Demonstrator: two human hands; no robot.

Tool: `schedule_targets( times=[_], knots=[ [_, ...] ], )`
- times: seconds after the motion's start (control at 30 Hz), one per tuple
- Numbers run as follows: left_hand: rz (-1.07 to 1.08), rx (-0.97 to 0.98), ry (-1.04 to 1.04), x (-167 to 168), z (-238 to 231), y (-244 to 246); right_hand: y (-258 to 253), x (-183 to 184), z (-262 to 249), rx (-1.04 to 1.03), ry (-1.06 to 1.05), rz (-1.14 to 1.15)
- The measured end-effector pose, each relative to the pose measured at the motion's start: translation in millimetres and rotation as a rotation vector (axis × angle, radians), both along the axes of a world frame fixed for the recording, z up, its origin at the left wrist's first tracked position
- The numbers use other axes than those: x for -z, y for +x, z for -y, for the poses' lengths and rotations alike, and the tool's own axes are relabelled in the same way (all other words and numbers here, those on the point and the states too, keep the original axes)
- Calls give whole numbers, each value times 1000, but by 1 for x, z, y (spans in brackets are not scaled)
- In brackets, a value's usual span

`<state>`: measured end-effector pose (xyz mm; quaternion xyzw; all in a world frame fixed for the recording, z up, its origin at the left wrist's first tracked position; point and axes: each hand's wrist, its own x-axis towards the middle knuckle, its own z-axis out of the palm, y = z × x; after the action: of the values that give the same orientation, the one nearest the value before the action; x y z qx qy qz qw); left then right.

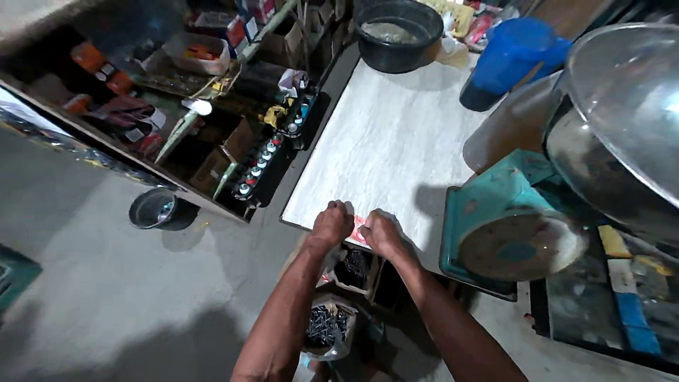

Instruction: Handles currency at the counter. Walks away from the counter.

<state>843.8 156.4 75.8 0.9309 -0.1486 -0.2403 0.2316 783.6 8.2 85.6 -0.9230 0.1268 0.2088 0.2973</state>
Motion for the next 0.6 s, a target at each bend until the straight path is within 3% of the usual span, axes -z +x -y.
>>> schedule_targets(
  times=[0.1,0.23,0.33,0.43,0.6],
  knots=[
    [11,9,9,1,1,-2,-9,3,10,152,187,92],
    [-2,19,33,1,1,0,-23,23,30,616,898,368],
    [-8,49,49,1,1,3,-29,20,36,743,1138,328],
    [-24,83,62,-1,1,6,-30,19,34,662,1021,233],
    [-77,121,85,-6,1,12,-23,14,17,187,319,163]
  ],
)
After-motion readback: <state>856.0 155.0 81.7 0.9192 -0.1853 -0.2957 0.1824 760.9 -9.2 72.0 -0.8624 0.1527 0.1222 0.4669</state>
